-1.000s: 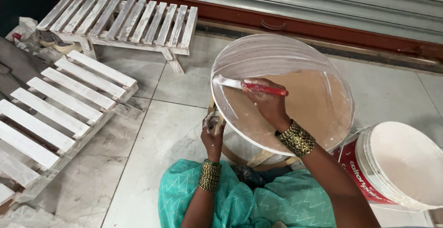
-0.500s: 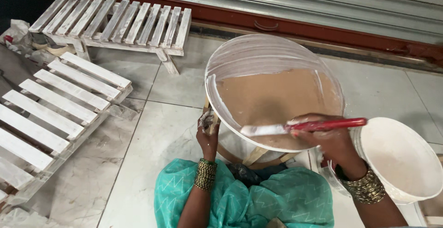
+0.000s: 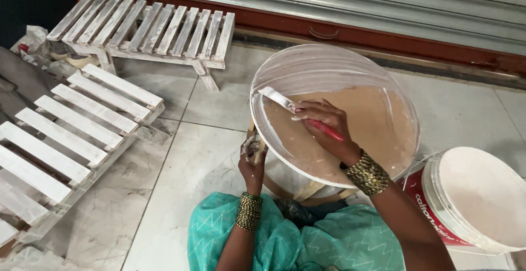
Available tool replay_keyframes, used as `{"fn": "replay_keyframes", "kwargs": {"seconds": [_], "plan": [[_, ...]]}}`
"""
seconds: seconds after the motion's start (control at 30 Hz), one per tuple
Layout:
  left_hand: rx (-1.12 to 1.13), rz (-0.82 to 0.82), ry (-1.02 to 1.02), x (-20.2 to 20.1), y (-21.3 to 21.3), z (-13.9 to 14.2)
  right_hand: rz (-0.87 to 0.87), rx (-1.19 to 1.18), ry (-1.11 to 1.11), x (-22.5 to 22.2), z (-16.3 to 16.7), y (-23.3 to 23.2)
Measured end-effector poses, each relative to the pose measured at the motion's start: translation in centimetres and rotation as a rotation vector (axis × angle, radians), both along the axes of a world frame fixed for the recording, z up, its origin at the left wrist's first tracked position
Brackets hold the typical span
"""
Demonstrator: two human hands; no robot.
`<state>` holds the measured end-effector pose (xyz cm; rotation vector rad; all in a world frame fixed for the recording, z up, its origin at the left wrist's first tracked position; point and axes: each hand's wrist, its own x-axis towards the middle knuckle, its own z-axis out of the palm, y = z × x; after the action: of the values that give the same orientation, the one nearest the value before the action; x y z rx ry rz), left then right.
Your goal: The person sits on the floor and paints the round top of a small wooden table white using a paintbrush, dipping the brush into a bucket of white paint and brushing across the surface to cover the bare wood, working around the tabletop as the coat builds up.
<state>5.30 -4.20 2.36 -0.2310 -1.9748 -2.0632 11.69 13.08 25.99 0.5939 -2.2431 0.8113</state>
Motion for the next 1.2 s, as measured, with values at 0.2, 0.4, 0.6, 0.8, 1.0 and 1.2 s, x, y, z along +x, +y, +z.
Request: {"fn": "replay_keyframes", "kwargs": {"seconds": [0.2, 0.4, 0.6, 0.8, 1.0, 1.2], "plan": [[0.055, -0.013, 0.011, 0.2, -0.1, 0.4, 0.035, 0.047, -0.002, -1.5, -0.6, -1.5], [0.012, 0.004, 0.016, 0.1, -0.1, 0.4, 0.044, 0.055, -0.052, 0.4, -0.9, -1.8], [-0.016, 0.01, 0.032, 0.4, -0.1, 0.3, 0.008, 0.13, -0.146, 5.6, -1.2, -1.3], [-0.028, 0.012, 0.111, 0.9, -0.2, 0.7, 0.112, 0.106, -0.229, 11.6, -0.1, 0.5], [-0.021, -0.004, 0.092, 1.3, -0.2, 0.9, 0.13, 0.084, -0.377, 17.7, 2.7, 3.1], [-0.023, 0.02, 0.1, 1.1, 0.1, 0.2, -0.018, 0.114, -0.158, 16.6, 3.9, 4.8]]}}
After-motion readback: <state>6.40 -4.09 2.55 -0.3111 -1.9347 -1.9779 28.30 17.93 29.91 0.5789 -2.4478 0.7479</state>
